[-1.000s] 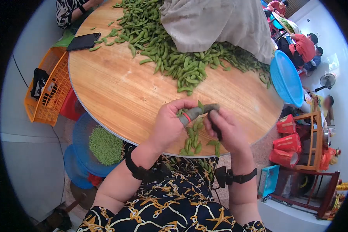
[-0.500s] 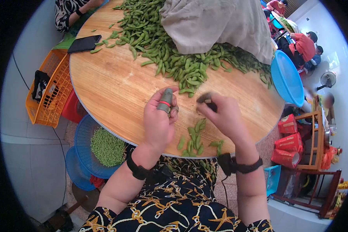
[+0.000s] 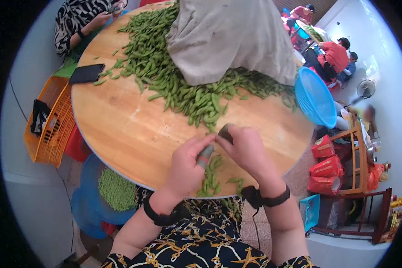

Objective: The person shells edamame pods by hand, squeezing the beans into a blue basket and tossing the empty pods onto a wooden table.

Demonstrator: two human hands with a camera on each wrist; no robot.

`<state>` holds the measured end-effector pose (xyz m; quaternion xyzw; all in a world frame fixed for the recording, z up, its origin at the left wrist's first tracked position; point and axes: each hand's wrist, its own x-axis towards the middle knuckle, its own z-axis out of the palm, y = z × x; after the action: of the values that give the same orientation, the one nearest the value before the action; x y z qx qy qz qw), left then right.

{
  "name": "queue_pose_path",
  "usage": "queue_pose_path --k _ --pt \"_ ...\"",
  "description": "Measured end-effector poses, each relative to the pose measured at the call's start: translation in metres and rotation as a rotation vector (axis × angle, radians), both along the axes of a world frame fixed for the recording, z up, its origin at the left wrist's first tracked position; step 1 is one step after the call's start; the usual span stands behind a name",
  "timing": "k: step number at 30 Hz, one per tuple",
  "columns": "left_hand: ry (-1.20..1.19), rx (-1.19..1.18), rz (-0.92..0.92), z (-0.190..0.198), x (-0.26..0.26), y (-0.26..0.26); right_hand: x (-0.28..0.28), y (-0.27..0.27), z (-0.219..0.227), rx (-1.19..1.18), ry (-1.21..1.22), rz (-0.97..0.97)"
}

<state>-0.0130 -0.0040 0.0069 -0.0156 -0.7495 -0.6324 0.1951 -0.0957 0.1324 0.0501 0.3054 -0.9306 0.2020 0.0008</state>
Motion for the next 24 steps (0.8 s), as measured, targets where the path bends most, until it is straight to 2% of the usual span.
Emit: queue_pose_path --k 1,2,4,8,10,12,13,15,16,18,19,20,21,24 --pt "0.005 -0.134 -0.018 0.001 0.0 0.002 0.002 0.005 0.004 -0.079 -0.108 0.018" --pt "0.009 -0.269 -0.031 0.002 0.001 0.005 0.004 0.009 0.006 -0.078 -0.093 0.01" --pt "-0.003 -0.285 -0.056 0.004 0.002 0.009 0.009 0.013 0.007 -0.112 -0.175 0.022" --pt "0.034 -0.348 -0.039 0.003 0.001 0.014 0.015 0.016 0.001 -0.067 -0.187 0.002" --pt "0.032 -0.341 -0.039 0.006 0.001 0.014 0.014 0.019 -0.003 -0.159 -0.204 0.017" --pt "-0.048 -0.312 -0.076 0.009 0.002 0.014 0.016 0.02 -0.001 -0.319 -0.411 -0.016" --pt "-0.044 -0.322 -0.081 0.007 0.003 0.011 0.018 0.02 -0.005 -0.33 -0.407 -0.019" --pt "-0.43 0.343 -0.148 -0.002 0.0 0.004 0.02 0.021 -0.016 -0.649 -0.59 -0.128" --pt "-0.435 0.338 -0.145 -0.005 -0.003 0.004 0.021 0.022 -0.016 -0.654 -0.595 -0.127" --pt "-0.321 0.656 -0.077 -0.013 -0.002 -0.002 0.033 0.021 -0.02 -0.844 -1.033 -0.148" --pt "-0.381 0.625 -0.014 -0.013 -0.001 -0.004 0.039 0.019 -0.02 -0.845 -1.086 -0.148" --pt "-0.422 0.617 0.019 -0.014 0.0 -0.003 0.04 0.019 -0.018 -0.83 -1.155 -0.068" --pt "-0.351 0.672 -0.017 -0.013 -0.002 -0.002 0.04 0.018 -0.017 -0.816 -1.213 0.017" --pt "-0.238 0.701 -0.052 -0.014 -0.003 -0.002 0.043 0.018 -0.018 -0.899 -1.314 0.017"
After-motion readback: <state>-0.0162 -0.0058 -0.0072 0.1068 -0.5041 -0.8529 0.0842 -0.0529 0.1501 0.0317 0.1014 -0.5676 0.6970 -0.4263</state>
